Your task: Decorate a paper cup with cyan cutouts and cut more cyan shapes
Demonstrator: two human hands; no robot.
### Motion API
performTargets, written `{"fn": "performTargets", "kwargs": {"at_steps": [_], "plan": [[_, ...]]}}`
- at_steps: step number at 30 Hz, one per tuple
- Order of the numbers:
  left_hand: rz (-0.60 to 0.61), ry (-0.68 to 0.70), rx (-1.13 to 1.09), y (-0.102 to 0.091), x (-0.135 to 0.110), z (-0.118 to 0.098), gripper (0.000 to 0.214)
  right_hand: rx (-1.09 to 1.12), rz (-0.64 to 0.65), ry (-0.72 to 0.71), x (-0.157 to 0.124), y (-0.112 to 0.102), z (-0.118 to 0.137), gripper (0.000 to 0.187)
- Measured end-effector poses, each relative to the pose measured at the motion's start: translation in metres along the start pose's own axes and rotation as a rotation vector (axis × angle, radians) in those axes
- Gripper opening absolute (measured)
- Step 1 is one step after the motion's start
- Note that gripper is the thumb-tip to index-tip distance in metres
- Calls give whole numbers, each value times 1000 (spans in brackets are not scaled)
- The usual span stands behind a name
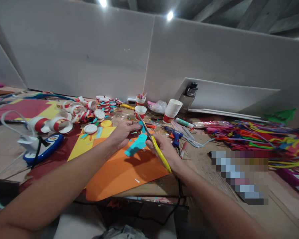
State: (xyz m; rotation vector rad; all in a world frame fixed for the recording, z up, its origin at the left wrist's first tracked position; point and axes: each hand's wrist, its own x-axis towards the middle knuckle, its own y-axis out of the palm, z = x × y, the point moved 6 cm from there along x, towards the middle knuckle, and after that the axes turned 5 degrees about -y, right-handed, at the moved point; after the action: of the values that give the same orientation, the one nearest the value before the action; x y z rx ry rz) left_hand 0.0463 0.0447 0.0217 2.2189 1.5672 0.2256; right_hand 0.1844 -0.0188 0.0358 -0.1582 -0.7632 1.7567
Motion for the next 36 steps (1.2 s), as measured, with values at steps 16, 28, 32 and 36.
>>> {"fn": "performTargets", "kwargs": {"at_steps": [16, 28, 32, 36], "plan": [[-182, 752, 1377, 33, -33, -14, 8, 350, -346, 40, 8, -9, -12, 51], [49, 876, 1506, 52, -43, -3, 8, 255, -273, -6, 8, -9, -18, 48], [65, 548, 1147, 35, -28, -11, 13, 236, -214, 32, 7, -14, -17, 46], [209, 208, 901, 24, -16, -6, 15, 214, -144, 9, 8, -14, -14, 42]]}}
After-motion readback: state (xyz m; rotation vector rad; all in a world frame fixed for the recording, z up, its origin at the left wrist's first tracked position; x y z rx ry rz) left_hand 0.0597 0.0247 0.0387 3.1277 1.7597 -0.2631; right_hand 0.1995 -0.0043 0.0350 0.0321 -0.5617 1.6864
